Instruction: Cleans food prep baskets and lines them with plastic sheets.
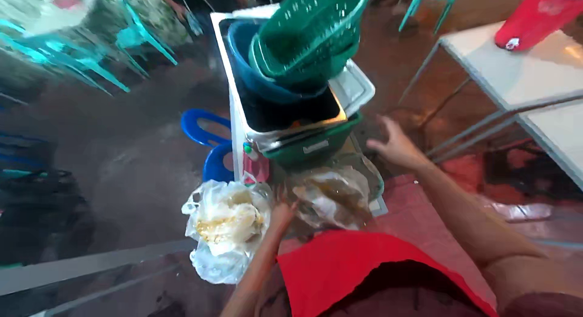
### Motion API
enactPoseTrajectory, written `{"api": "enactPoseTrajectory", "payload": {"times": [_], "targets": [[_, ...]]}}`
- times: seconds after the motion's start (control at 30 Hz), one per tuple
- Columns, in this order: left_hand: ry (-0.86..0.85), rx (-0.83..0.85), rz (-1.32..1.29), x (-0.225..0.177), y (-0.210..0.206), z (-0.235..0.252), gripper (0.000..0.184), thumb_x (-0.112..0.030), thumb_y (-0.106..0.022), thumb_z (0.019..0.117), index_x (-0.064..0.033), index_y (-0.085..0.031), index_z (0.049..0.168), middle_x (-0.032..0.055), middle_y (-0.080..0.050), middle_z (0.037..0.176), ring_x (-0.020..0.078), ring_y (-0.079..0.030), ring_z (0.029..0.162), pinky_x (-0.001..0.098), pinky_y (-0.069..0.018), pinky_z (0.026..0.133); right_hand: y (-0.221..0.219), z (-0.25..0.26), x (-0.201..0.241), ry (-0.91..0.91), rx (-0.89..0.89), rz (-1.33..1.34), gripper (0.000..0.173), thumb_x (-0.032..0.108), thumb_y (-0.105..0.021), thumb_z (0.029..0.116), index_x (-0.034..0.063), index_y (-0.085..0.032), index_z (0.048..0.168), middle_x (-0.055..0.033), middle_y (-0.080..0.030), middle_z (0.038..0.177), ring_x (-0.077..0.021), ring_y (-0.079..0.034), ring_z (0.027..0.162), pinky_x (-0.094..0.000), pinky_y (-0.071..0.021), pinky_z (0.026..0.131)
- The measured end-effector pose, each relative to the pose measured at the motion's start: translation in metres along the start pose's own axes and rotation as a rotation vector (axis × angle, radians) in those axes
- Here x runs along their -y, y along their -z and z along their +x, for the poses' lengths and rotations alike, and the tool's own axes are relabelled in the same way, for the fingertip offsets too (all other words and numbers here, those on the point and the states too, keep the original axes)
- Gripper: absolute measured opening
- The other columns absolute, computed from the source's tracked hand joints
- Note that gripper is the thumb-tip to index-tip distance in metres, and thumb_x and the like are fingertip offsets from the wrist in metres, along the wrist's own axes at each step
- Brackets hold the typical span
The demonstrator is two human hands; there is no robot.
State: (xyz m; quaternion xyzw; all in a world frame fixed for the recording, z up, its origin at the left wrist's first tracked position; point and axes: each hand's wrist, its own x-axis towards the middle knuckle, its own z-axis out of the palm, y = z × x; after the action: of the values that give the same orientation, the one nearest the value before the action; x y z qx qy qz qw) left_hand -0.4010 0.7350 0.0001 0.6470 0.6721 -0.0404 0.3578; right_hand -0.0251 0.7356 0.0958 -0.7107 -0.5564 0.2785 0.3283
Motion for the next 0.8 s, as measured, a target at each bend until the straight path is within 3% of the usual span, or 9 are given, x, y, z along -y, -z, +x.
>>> {"api": "enactPoseTrajectory", "payload": {"times": [0.07,0.17,0.23,0.3,0.43,0.53,0.6,0.7,0.8], "targets": [[-0.016,0.055,0.091,-0.002,0.002,0.004,0.084,-0.056,-0.05,0.1034,0.0,-0.025,0.161,0.0314,-0.05,0.147,0.0446,-0.056,0.131,0.0598,-0.0438,0.109,-0.052,-0.061,-0.072,-0.238,0.206,-0.037,0.12,0.04,-0.091,0.0754,0.0024,-0.016,0.162,-0.0285,-0.032,0.161,-0.0416,-0.042,0.144,-0.0573,-0.0402,0.116],[-0.095,0.124,0.111,-0.014,0.002,0.009,0.083,-0.058,-0.046,0.1039,-0.0036,-0.023,0.162,0.0214,-0.026,0.167,0.0371,-0.029,0.153,0.0554,-0.0259,0.124,-0.109,-0.118,-0.068,-0.278,0.514,-0.196,0.13,0.052,-0.094,0.0649,0.0083,-0.021,0.163,-0.0312,-0.024,0.163,-0.0481,-0.034,0.148,-0.0664,-0.0338,0.116],[-0.165,0.175,0.085,-0.026,-0.002,0.012,0.082,-0.059,-0.044,0.1042,-0.0057,-0.022,0.163,0.019,-0.023,0.168,0.0363,-0.034,0.151,0.0564,-0.0315,0.121,-0.145,-0.125,-0.052,-0.189,0.609,-0.294,0.134,0.059,-0.092,0.0629,0.0223,-0.015,0.166,-0.0291,-0.01,0.168,-0.0503,-0.013,0.155,-0.0743,-0.0193,0.118],[-0.243,0.235,0.031,-0.039,-0.012,0.014,0.081,-0.057,-0.049,0.1031,-0.0047,-0.028,0.161,0.0214,-0.032,0.164,0.0366,-0.041,0.147,0.0561,-0.0359,0.119,-0.175,-0.117,-0.044,-0.126,0.638,-0.353,0.12,0.055,-0.087,0.0732,0.0241,-0.017,0.166,-0.0269,-0.012,0.169,-0.0515,-0.007,0.155,-0.0774,-0.0122,0.118],[-0.478,0.351,0.031,-0.051,-0.036,0.017,0.103,-0.05,-0.078,0.0877,-0.0057,-0.023,0.162,0.0251,-0.037,0.16,0.038,-0.041,0.146,0.0547,-0.0357,0.12,-0.191,-0.09,-0.034,-0.189,0.675,-0.366,0.048,0.016,-0.061,0.0995,0.0116,-0.055,0.147,-0.0208,-0.056,0.147,-0.0427,-0.049,0.139,-0.0665,-0.0374,0.113],[-0.61,0.321,0.243,-0.056,-0.033,0.01,0.126,-0.052,-0.09,0.0707,-0.0179,-0.015,0.166,0.0184,-0.021,0.169,0.0416,-0.028,0.152,0.0683,-0.0246,0.119,-0.16,-0.067,-0.011,-0.167,0.784,-0.386,0.034,0.014,-0.056,0.102,0.0046,-0.064,0.134,-0.0256,-0.064,0.133,-0.0443,-0.059,0.128,-0.0661,-0.0436,0.106],[-0.643,0.197,0.207,-0.056,-0.022,0.002,0.111,-0.044,-0.09,0.0743,-0.0185,-0.029,0.163,0.0173,-0.032,0.165,0.0415,-0.034,0.149,0.0714,-0.0249,0.117,-0.143,-0.053,0.015,0.003,0.821,-0.41,0.032,0.011,-0.057,0.101,0.0002,-0.066,0.13,-0.027,-0.064,0.131,-0.0449,-0.058,0.128,-0.0649,-0.0415,0.109],[-0.698,-0.11,0.038,-0.056,0.009,-0.01,0.057,-0.022,-0.082,0.0844,-0.007,-0.063,0.136,0.02,-0.065,0.131,0.0384,-0.06,0.124,0.0599,-0.0442,0.106,-0.126,-0.047,0.058,0.334,0.618,-0.414,0.027,0.013,-0.066,0.0966,0.0035,-0.073,0.121,-0.0227,-0.069,0.125,-0.0436,-0.06,0.125,-0.0639,-0.0417,0.109],[-0.717,-0.354,-0.022,-0.033,0.066,-0.034,0.041,-0.013,-0.082,0.082,0.0005,-0.071,0.119,0.0218,-0.07,0.116,0.0397,-0.066,0.11,0.0605,-0.0514,0.096,-0.094,-0.058,0.109,0.584,0.283,-0.245,0.042,0.021,-0.078,0.0889,0.0066,-0.07,0.128,-0.0195,-0.065,0.133,-0.042,-0.057,0.128,-0.0667,-0.0403,0.109]]}}
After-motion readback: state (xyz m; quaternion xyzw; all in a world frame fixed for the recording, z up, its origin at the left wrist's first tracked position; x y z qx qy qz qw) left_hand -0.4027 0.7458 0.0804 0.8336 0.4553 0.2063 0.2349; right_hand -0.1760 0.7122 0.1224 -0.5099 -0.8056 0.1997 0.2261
